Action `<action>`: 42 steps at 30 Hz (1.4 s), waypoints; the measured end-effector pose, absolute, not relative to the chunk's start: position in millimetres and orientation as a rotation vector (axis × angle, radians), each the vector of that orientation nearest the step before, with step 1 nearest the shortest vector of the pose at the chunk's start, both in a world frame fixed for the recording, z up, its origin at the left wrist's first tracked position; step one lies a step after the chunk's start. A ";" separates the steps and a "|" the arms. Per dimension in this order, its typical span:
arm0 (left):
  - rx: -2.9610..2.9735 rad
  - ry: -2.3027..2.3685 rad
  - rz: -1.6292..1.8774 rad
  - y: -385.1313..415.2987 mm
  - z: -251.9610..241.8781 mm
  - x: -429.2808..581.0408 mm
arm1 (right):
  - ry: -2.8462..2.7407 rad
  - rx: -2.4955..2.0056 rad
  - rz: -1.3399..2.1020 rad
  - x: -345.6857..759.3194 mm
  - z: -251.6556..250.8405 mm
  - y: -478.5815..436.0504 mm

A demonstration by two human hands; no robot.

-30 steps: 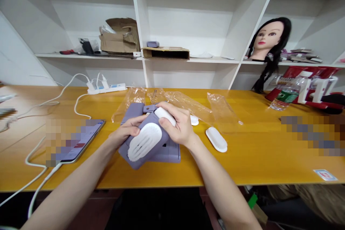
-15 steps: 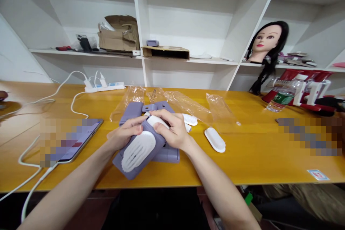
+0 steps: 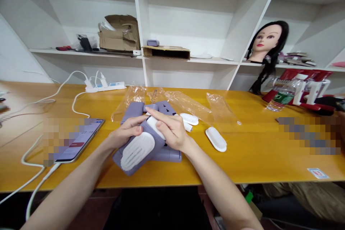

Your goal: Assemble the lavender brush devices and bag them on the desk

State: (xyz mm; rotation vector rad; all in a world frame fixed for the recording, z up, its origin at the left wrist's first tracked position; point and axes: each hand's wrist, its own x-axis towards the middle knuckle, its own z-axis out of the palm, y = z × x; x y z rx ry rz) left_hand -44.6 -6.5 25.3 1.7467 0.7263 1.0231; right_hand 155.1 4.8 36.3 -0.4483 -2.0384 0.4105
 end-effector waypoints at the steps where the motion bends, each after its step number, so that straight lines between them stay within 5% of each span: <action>1: 1.752 0.732 1.006 -5.9 25.0 -44.7 | -2.068 -0.468 0.479 155.5 38.2 5.4; 10: 1.776 0.810 0.895 -4.9 17.3 -40.8 | -2.210 -0.487 0.922 162.1 49.7 12.4; 23: 1.943 1.429 1.124 -35.7 34.7 -27.3 | -2.079 -0.547 0.533 160.9 48.3 12.3; 37: 1.440 0.978 1.254 -14.4 36.3 -24.4 | -1.615 -0.676 0.868 156.8 50.3 19.5; 42: 1.199 0.919 1.242 3.3 23.3 -23.5 | -1.614 -1.006 0.568 194.4 62.3 49.9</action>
